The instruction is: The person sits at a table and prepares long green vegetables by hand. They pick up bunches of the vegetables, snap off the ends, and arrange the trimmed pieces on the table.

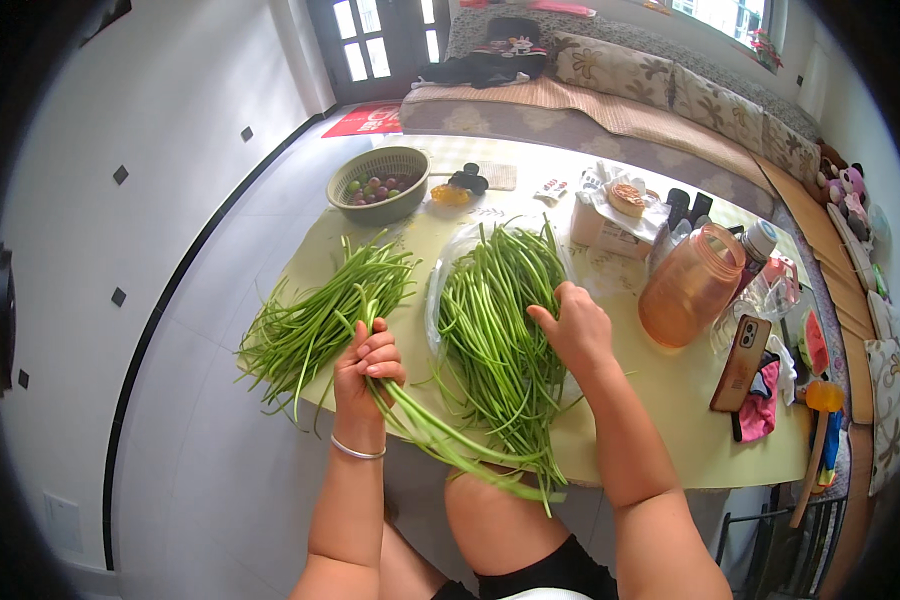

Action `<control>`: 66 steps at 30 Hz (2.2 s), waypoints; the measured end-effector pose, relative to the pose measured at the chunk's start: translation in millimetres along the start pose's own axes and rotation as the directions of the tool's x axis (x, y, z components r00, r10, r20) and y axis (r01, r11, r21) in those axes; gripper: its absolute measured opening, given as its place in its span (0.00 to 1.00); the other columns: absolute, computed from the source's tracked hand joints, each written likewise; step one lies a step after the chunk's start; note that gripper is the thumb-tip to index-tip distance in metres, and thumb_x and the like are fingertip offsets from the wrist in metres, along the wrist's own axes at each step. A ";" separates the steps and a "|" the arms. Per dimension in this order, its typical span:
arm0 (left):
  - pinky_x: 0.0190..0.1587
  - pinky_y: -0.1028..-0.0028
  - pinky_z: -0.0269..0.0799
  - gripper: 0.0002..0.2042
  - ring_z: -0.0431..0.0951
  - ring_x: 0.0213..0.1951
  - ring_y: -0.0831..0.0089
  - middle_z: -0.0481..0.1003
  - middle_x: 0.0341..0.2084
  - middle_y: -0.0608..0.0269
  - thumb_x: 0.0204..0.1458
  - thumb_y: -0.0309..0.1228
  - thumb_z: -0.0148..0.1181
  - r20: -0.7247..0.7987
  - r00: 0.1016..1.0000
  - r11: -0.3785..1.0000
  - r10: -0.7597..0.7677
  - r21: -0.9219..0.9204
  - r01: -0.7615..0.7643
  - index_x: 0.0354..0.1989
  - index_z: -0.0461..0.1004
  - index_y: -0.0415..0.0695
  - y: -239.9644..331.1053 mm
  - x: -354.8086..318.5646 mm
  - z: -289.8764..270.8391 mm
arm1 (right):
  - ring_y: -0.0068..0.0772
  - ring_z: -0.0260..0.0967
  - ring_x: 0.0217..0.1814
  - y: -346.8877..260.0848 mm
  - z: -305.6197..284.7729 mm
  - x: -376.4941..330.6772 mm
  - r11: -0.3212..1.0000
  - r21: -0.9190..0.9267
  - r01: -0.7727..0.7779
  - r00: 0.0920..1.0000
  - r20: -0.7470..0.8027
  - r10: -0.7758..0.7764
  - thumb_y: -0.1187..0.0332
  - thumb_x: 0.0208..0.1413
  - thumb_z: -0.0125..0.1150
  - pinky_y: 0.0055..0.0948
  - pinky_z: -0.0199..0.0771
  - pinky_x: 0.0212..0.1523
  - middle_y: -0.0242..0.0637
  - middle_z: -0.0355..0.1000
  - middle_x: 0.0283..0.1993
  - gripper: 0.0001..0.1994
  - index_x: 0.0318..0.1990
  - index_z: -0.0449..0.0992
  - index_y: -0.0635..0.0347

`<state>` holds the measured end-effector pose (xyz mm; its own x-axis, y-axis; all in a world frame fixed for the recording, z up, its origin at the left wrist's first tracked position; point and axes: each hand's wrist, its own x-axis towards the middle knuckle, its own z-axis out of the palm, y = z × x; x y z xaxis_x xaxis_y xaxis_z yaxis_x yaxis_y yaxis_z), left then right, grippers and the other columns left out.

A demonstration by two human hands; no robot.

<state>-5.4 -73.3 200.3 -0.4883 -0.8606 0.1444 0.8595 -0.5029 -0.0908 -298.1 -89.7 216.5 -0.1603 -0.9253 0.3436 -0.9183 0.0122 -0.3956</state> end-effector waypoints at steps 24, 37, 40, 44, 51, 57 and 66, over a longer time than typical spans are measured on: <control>0.59 0.55 0.68 0.20 0.76 0.46 0.57 0.76 0.42 0.52 0.60 0.34 0.51 -0.230 0.960 0.942 0.159 0.327 -0.077 0.57 0.64 0.36 -32.1 10.4 -9.8 | 0.38 0.69 0.22 -76.3 -33.0 -54.6 0.724 0.627 0.287 0.794 0.266 -0.546 0.70 0.50 0.64 0.31 0.70 0.26 0.42 0.71 0.24 0.09 0.40 0.77 0.59; 0.27 0.79 0.64 0.17 0.61 0.22 0.81 0.60 0.20 0.71 0.61 0.35 0.51 -0.203 0.979 0.986 0.010 0.167 0.025 0.54 0.66 0.36 -12.3 3.2 -9.4 | 0.52 0.73 0.34 21.9 15.1 16.3 0.983 -0.105 -0.151 0.986 0.057 0.158 0.52 0.51 0.63 0.43 0.72 0.35 0.46 0.73 0.29 0.19 0.31 0.72 0.62; 0.27 0.78 0.64 0.17 0.61 0.22 0.80 0.60 0.20 0.70 0.61 0.35 0.51 -0.230 0.973 0.983 -0.005 0.179 0.047 0.53 0.66 0.36 -12.4 3.6 -12.6 | 0.49 0.71 0.31 28.8 19.0 16.8 0.989 0.062 -0.138 0.990 -0.009 0.138 0.55 0.51 0.63 0.41 0.70 0.33 0.45 0.73 0.28 0.17 0.29 0.71 0.63; 0.28 0.76 0.65 0.15 0.62 0.22 0.79 0.62 0.20 0.70 0.61 0.34 0.52 -0.249 0.968 0.973 -0.007 0.222 0.064 0.50 0.67 0.37 -15.1 5.8 -16.3 | 0.39 0.69 0.28 32.0 17.7 17.5 0.909 0.405 -0.103 0.985 -0.089 0.151 0.62 0.49 0.64 0.37 0.69 0.31 0.41 0.70 0.24 0.13 0.30 0.71 0.64; 0.33 0.70 0.71 0.11 0.69 0.26 0.72 0.71 0.27 0.62 0.59 0.31 0.53 -0.288 0.954 0.954 0.080 0.300 0.010 0.44 0.70 0.38 -21.5 5.0 -20.1 | 0.17 0.60 0.22 -19.4 -1.9 -9.9 0.437 0.873 -0.214 0.969 0.247 -0.019 0.74 0.55 0.60 0.18 0.62 0.22 0.29 0.70 0.26 0.10 0.43 0.72 0.66; 0.56 0.55 0.71 0.15 0.73 0.52 0.54 0.72 0.49 0.42 0.60 0.30 0.49 -0.292 0.953 0.945 0.078 0.325 0.022 0.51 0.68 0.33 -23.2 9.4 -23.1 | 0.44 0.74 0.33 -59.0 -12.6 -44.1 0.755 0.546 0.363 0.911 -0.039 -0.410 0.73 0.51 0.60 0.34 0.74 0.33 0.44 0.74 0.34 0.09 0.41 0.75 0.59; 0.53 0.59 0.73 0.17 0.75 0.48 0.58 0.74 0.47 0.52 0.59 0.29 0.52 -0.276 0.950 0.938 0.148 0.343 -0.047 0.56 0.66 0.39 -22.0 8.1 -26.1 | 0.44 0.73 0.33 -65.8 -15.8 -47.0 0.713 0.450 0.538 0.768 0.087 -0.635 0.69 0.50 0.61 0.38 0.73 0.34 0.41 0.75 0.32 0.09 0.40 0.76 0.58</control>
<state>-32.2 -71.3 177.7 -0.3781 -0.9138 -0.1482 0.8809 -0.4043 0.2460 -235.9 -41.1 239.8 0.4913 -0.7512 0.4407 -0.5778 -0.6598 -0.4804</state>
